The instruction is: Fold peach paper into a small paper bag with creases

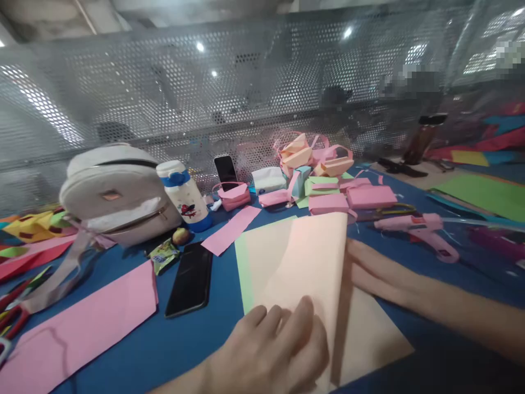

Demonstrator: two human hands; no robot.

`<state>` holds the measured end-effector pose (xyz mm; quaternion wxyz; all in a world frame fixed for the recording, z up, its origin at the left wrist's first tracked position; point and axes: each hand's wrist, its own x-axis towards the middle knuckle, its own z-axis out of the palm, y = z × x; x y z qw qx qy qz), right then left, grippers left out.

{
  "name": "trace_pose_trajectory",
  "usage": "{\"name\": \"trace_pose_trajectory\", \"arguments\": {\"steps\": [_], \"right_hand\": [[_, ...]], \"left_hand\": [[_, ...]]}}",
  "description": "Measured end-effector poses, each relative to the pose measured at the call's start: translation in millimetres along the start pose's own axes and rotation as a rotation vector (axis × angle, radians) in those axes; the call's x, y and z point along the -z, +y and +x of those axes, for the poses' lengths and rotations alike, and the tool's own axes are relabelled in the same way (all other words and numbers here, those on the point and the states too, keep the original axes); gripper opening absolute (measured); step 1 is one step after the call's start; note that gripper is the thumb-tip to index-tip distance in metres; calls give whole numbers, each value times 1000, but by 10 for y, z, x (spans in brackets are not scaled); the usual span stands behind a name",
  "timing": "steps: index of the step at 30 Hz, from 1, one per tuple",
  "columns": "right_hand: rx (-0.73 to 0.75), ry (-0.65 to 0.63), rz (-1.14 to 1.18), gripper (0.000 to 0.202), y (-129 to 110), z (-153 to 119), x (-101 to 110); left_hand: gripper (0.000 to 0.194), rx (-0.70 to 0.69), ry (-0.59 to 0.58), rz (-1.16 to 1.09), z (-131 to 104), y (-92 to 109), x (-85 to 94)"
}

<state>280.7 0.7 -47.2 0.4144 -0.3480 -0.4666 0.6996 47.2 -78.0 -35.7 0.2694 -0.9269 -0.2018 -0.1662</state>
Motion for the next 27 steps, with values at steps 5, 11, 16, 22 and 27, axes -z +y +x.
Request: {"name": "trace_pose_trajectory", "arguments": {"steps": [5,11,16,22,27], "right_hand": [[-138,-85,410,40,35,-49,-172],[-1,173,518,41,-117,-43,-387],[134,246,358,50,-159,-33,-485],[206,142,68,55,-22,139,-275],[129,24,17,49,-4,185,-137]], "left_hand": [[28,114,-129,118,271,210,-69],[21,287,-180,194,507,226,-111],[24,318,-211,220,560,194,-71],[22,435,9,-555,354,3,46],[18,1036,559,-1024,37,-450,-47]]}}
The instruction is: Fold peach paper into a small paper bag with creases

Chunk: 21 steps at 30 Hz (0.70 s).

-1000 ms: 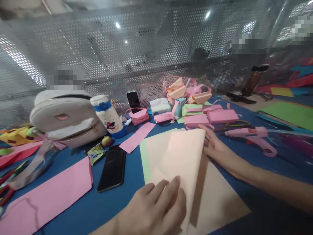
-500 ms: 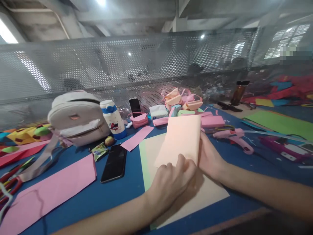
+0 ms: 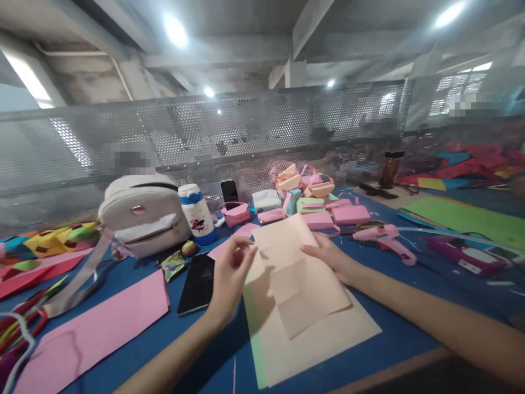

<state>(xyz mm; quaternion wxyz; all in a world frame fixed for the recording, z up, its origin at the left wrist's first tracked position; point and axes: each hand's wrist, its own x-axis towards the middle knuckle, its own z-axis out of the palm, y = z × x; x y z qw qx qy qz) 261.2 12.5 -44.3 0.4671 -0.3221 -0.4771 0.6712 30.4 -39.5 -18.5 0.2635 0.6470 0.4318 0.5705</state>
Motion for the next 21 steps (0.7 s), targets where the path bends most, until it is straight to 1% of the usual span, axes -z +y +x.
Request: {"name": "trace_pose_trajectory", "arguments": {"steps": [1,3,5,6,9,12,15,19,21], "right_hand": [[-17,-24,-5,49,10,-6,3],[-48,-64,-15,49,34,-27,-8],[-71,-93,-29,48,53,-58,-25],[-80,-108,-40,48,56,-74,-32],[-90,-146,-81,48,47,-113,-33],[-95,-172,-119,48,29,-124,-14],[-122,-170,-160,48,29,-124,-1],[-116,-134,-186,55,48,-135,-2],[-115,-136,-187,56,52,-144,-3]], "left_hand": [[22,47,39,-48,34,-72,36],[35,162,44,-149,48,-195,48],[44,289,-5,-250,4,-275,6],[46,348,-33,-297,-28,-298,-22],[45,472,-91,-409,-112,-327,-80],[49,530,-97,-462,-141,-352,-80],[54,550,-98,-490,-142,-385,-69],[48,555,-129,-535,-150,-397,-77],[46,556,-133,-552,-156,-394,-81]]}}
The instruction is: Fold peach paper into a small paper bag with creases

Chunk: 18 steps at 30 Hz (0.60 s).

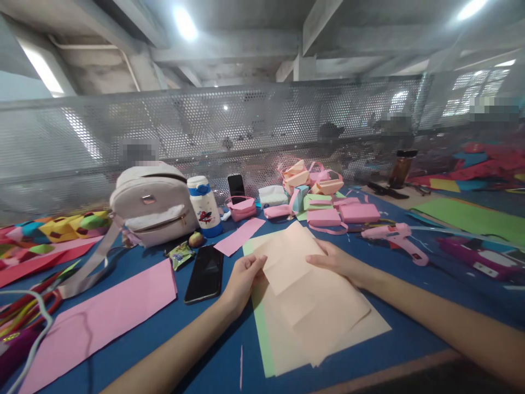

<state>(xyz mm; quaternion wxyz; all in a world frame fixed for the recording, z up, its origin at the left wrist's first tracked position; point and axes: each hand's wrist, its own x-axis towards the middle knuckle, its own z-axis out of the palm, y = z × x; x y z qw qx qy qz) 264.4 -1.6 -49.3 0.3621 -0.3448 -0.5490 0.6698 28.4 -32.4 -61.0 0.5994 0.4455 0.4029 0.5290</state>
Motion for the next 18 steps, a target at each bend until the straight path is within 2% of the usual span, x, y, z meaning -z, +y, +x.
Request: {"name": "trace_pose_trajectory", "arguments": {"steps": [5,18], "right_hand": [[-5,-15,7,55,-2,-6,15],[-1,-54,39,62,30,31,46]], "left_hand": [[41,13,-18,-17,3,-2,8],[43,28,-5,21,48,-43,64]]}}
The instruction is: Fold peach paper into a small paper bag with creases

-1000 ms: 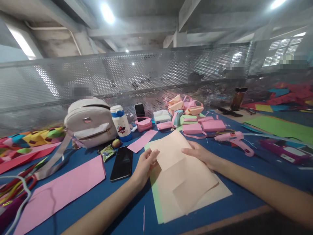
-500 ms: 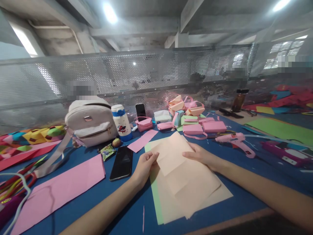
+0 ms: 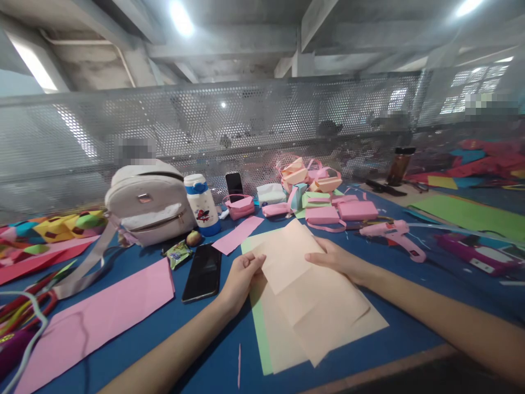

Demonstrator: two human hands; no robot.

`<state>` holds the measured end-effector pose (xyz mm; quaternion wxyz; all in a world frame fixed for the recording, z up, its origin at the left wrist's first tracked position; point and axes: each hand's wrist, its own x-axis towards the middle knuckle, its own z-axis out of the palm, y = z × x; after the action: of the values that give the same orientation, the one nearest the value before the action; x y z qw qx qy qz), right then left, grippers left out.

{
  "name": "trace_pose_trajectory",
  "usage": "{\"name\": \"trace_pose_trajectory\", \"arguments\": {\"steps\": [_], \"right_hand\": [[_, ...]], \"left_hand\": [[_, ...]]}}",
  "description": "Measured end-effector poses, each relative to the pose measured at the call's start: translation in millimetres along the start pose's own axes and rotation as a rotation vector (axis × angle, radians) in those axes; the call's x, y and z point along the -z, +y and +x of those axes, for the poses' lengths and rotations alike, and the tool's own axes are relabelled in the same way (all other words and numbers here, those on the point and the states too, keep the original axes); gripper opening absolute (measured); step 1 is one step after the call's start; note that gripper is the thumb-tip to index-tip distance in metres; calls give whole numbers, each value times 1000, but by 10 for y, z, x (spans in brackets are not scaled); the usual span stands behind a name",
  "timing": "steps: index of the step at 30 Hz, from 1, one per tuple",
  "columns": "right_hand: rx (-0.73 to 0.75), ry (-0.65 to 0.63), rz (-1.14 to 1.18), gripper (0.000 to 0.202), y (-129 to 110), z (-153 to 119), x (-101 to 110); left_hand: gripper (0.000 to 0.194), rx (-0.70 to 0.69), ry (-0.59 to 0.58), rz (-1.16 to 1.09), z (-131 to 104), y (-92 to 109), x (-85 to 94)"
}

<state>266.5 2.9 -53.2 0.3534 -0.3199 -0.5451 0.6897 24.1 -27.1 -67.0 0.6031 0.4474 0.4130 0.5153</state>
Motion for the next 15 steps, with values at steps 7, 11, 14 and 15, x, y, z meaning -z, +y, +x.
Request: {"name": "trace_pose_trajectory", "arguments": {"steps": [7,11,14,15], "right_hand": [[7,20,-10,67,-4,1,1],[2,26,-17,67,2,14,13],[6,25,-20,67,17,24,27],[6,22,-23,67,21,25,30]], "left_hand": [[43,-2,4,7,2,-7,0],[44,-2,1,3,-5,7,-18],[44,-2,1,8,-10,19,-28],[45,-4,4,12,-12,22,-30]]}}
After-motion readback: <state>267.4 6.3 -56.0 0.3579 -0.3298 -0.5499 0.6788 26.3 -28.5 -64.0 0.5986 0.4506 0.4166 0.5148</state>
